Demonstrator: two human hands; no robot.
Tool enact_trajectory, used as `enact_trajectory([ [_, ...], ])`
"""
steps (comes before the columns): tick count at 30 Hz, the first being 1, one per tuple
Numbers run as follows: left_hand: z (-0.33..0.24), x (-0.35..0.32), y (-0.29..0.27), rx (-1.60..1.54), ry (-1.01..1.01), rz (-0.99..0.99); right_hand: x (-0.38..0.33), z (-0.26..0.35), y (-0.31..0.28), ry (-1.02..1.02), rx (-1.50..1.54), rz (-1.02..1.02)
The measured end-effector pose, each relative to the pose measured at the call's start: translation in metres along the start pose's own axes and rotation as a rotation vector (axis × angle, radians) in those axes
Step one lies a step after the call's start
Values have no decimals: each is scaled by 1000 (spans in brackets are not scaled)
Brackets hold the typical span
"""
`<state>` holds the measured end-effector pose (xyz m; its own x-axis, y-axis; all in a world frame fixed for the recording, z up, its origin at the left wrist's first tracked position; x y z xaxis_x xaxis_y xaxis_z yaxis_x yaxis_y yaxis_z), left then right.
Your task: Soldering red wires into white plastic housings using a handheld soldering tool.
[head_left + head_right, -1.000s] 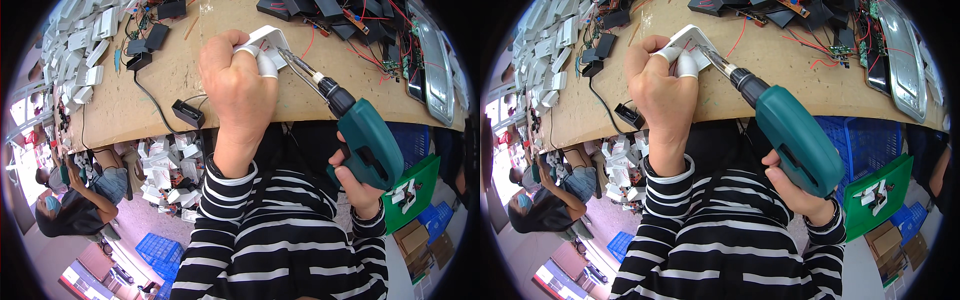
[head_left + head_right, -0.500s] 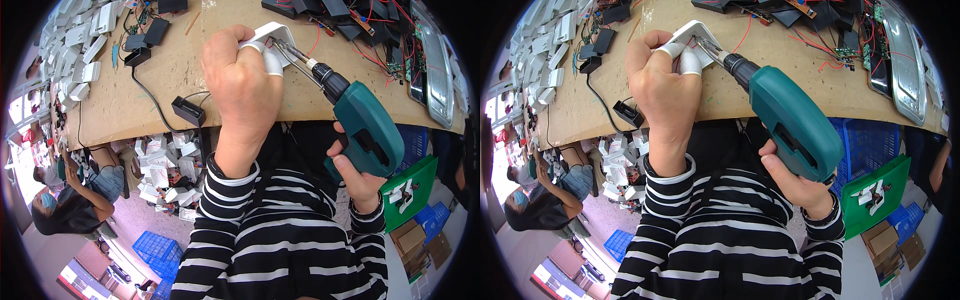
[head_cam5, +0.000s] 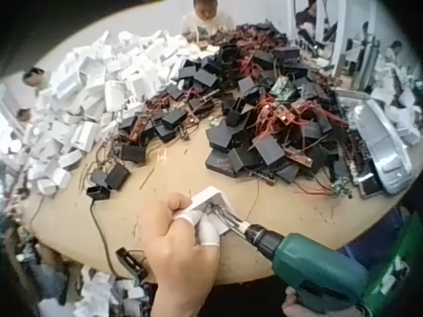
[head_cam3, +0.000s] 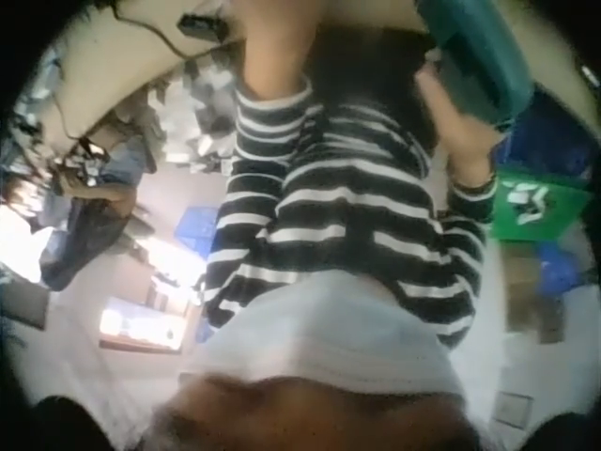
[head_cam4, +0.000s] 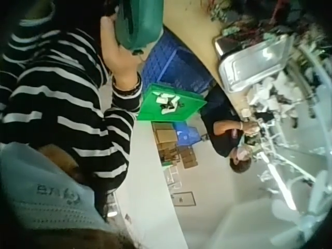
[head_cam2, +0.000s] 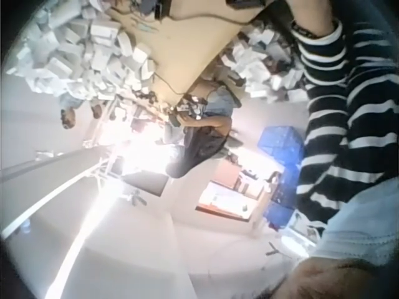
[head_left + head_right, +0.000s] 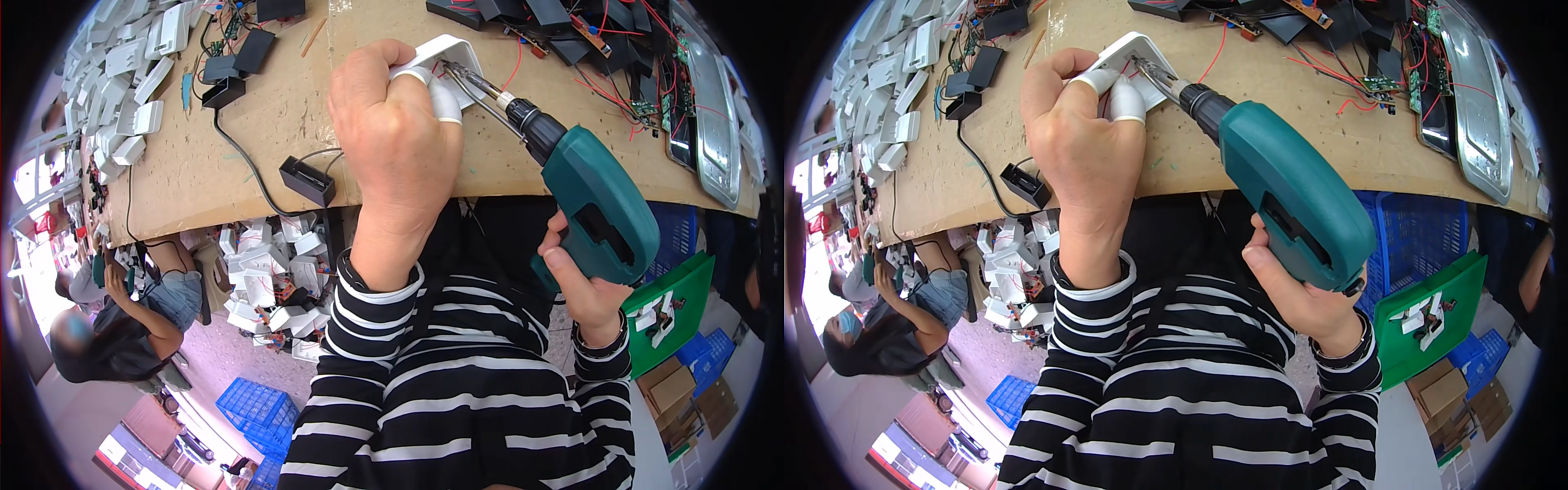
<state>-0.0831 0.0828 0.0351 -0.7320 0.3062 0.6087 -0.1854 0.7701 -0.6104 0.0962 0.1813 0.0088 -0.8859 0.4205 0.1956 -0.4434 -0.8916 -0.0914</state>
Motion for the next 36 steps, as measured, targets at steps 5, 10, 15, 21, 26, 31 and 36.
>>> enact_trajectory([
  [5,0,0,1,1,1,0,2,4,2,11,15,-24],
  [10,-1,0,0,12,4,-5,0,0,1,-16,-25,50],
  [15,-1,0,0,17,14,-9,-1,2,3,43,31,-28],
  [21,-1,0,0,5,10,-16,-2,3,2,5,8,-7],
  [26,0,0,-1,16,4,-11,-2,5,3,15,27,-15],
  [31,0,0,0,15,2,-11,-1,7,3,-37,23,-9],
  [36,-2,1,0,8,-2,-9,0,7,4,-70,31,6],
])
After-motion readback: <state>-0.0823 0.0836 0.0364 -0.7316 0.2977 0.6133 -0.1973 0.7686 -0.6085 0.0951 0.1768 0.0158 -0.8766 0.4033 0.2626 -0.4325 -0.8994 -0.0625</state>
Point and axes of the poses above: each hand's wrist, its own x-axis towards the middle knuckle, its own y-axis out of the palm, z = x × y, the point moved 6 cm from there along x, towards the middle knuckle, and after that the axes turned 11 degrees about -y, right-handed, at the moved point
